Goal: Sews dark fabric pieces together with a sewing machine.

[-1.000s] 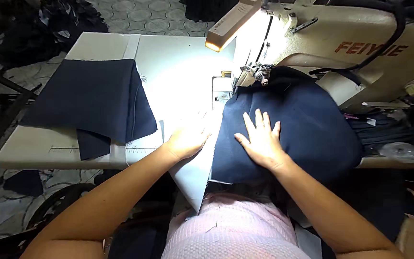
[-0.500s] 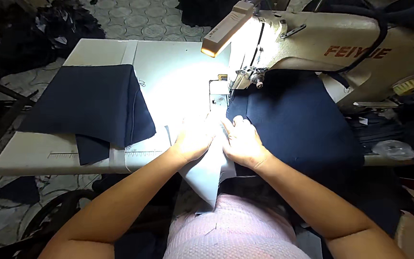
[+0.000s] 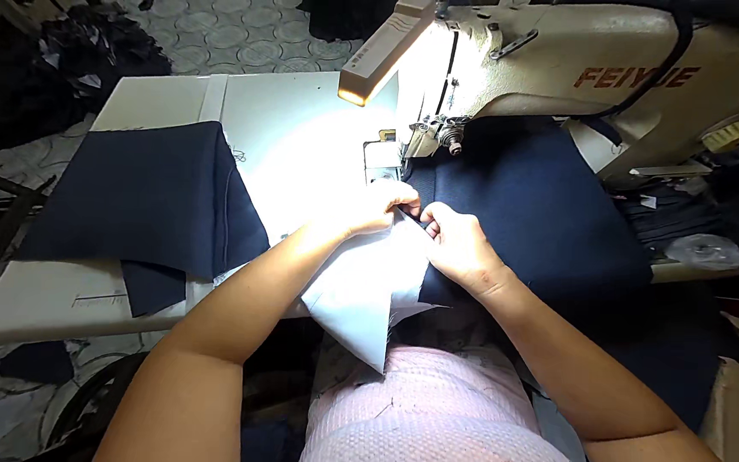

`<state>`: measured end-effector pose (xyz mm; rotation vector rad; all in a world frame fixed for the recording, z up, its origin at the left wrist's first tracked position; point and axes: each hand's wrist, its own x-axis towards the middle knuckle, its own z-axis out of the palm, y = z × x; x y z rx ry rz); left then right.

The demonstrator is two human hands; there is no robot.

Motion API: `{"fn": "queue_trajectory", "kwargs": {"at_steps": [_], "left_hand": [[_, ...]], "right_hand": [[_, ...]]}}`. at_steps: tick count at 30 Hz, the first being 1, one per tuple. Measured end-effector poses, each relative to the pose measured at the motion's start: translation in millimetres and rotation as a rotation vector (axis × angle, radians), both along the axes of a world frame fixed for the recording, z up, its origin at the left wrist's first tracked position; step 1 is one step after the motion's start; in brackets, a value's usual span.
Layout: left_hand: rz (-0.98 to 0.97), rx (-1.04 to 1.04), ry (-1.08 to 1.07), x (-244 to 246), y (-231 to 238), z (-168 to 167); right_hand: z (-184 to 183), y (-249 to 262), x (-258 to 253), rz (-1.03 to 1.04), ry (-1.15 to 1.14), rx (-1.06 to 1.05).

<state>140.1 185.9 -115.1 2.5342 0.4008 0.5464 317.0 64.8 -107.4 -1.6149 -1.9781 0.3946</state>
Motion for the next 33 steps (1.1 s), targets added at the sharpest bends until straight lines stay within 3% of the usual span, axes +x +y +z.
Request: {"fn": "queue_trajectory", "kwargs": {"at_steps": [7,23,30,33], "left_hand": [[-0.019,-0.011,-0.075,-12.2,9.4,-19.3],[-0.128,-0.042,-0.065,-11.2,16.0,-21.7],[-0.153,0.026,-0.121,-7.6,15.3,-23.8],[-0.172,0.058,-0.117,-7.7,14.3,-22.5]], "right_hand": [[-13.9,-21.5,-1.4,-0.018,0.014,0.19],[-13.1,-24.0,-5.8,-0.018,-0.024,0.168],[-13.8,-13.6,-14.3,-0.197,-0.019,0.078],[-23.1,-16.6,-23.6,-0.167,-0.057,0.155]]}}
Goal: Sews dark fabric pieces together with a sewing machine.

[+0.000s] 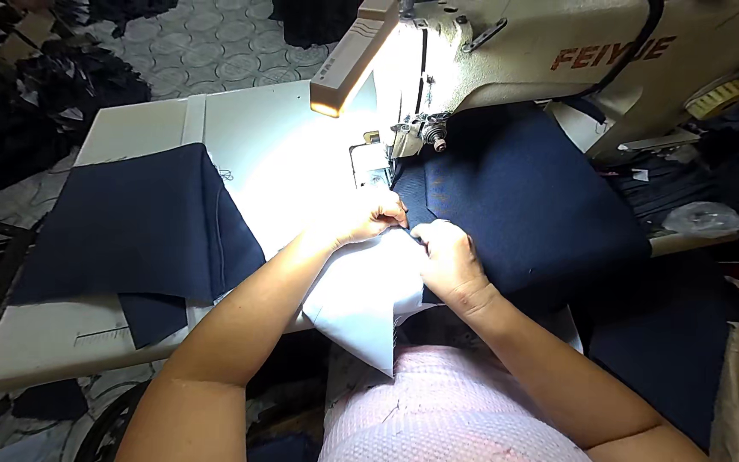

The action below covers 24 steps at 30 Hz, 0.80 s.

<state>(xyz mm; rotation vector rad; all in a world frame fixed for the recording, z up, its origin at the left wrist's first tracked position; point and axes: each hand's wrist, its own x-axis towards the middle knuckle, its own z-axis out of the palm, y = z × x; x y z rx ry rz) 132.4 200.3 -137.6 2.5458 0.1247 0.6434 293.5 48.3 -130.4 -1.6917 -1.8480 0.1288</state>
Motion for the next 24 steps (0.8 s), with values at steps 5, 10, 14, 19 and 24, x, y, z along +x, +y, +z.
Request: {"fn": "queue_trajectory", "kwargs": {"at_steps": [5,10,14,19,24], "left_hand": [[0.188,0.208,0.173,-1.3,-35.4,12.2],[0.619,0.29,0.201,2.9,-111.7,-9.7],[0.583,0.188,0.184,-7.5,-106.4,-20.5],[0.495,0.18,0.251,-15.7,-85.4,-16.1],[0.453,0.185,0.306,-19.8,-60.3,-16.1]], "right_hand": [[22.1,-4.1,5.4,0.171,-0.141,-0.297],[3.4,45.6,42.9,0.466,-0.171,0.021],[-7.4,58.9,61.4,0.462,-0.306,-0.176],[0.6,47.1,56.2,0.226,-0.344,-0.383],[9.1,57.6,50.2,0.117,-0.374,-0.475]]}}
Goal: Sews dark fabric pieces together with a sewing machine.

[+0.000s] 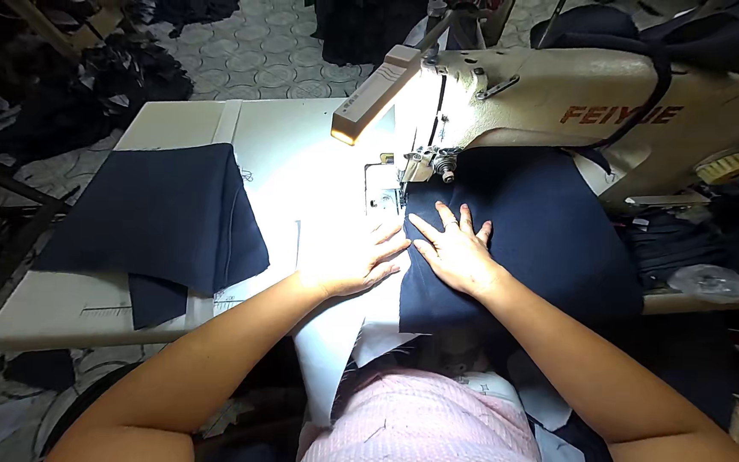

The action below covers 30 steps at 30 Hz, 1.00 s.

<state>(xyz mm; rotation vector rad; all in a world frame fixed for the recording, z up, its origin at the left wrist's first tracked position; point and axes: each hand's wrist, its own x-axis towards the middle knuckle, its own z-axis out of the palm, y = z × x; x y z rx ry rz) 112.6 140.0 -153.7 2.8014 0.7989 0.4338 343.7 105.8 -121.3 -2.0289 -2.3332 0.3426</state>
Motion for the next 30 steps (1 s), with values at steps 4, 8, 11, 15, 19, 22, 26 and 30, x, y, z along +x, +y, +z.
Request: {"fn": "queue_trajectory", "kwargs": {"at_steps": [4,8,11,15,19,22,26,30], "left_hand": [[-0.02,-0.025,0.042,-0.2,18.7,5.4],[-0.011,-0.051,0.053,0.2,33.0,8.1],[-0.011,-0.023,0.07,1.2,42.5,8.2],[-0.028,0.001,0.07,1.5,48.3,10.0],[-0.054,0.021,0.035,1.3,51.0,9.4],[-0.041,0.049,0.066,0.7,53.5,12.1],[-0.056,0.08,0.046,-1.8,64.0,9.2],[-0.079,0.109,0.057,-3.7,77.0,7.8]], "right_hand": [[3.9,12.6,-2.8,-0.043,-0.009,-0.007],[1.1,26.2,-0.6,-0.055,0.012,0.007],[1.8,35.4,1.4,-0.057,0.009,-0.009],[3.8,42.5,2.0,-0.064,0.013,-0.06],[3.8,42.8,1.9,-0.065,0.006,-0.065],[2.4,44.7,1.6,-0.07,0.008,-0.06],[-0.2,49.8,1.9,-0.067,0.018,-0.034],[-4.4,59.4,3.7,-0.056,0.008,-0.008]]}}
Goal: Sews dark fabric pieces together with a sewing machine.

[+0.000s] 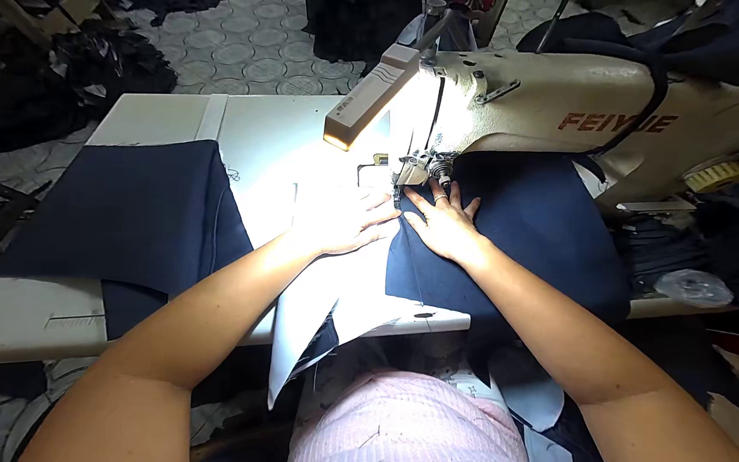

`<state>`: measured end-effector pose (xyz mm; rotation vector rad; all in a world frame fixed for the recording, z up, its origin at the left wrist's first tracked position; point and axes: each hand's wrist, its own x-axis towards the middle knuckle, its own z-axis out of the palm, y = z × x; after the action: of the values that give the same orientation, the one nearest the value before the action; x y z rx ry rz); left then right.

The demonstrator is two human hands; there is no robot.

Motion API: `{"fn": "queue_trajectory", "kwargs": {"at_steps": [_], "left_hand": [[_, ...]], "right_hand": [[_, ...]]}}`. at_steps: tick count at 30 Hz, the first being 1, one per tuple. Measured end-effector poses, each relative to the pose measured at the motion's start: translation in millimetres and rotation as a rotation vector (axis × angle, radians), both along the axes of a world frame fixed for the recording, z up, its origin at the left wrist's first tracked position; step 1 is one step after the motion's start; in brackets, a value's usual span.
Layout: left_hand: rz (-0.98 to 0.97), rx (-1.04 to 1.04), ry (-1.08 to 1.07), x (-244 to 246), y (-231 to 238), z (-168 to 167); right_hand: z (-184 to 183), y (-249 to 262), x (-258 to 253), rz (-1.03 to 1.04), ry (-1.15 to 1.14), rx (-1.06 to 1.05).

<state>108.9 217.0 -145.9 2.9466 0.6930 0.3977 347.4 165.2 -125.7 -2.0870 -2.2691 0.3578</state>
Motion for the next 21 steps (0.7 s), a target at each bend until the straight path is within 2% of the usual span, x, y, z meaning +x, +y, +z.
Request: {"fn": "queue_trajectory", "kwargs": {"at_steps": [4,6,10,12,15,21], "left_hand": [[-0.064,0.002,-0.011,7.1,6.5,2.9],[-0.12,0.034,-0.035,15.4,5.4,11.1],[-0.216,0.126,-0.014,28.5,7.6,21.0],[-0.277,0.182,0.003,31.3,8.7,24.2],[-0.359,0.259,-0.006,33.0,11.3,24.6],[-0.459,0.344,-0.121,34.0,0.6,22.1]], "right_hand": [[4.9,4.1,1.4,0.019,-0.007,-0.034],[9.4,-9.1,-0.5,0.091,0.018,0.023],[-2.2,-60.4,-0.5,0.528,0.202,0.518],[-4.5,-84.4,-3.6,0.665,0.206,0.648],[-5.9,-107.0,-8.0,0.667,0.127,0.675],[-13.1,-106.8,-14.0,0.68,0.172,0.847]]}}
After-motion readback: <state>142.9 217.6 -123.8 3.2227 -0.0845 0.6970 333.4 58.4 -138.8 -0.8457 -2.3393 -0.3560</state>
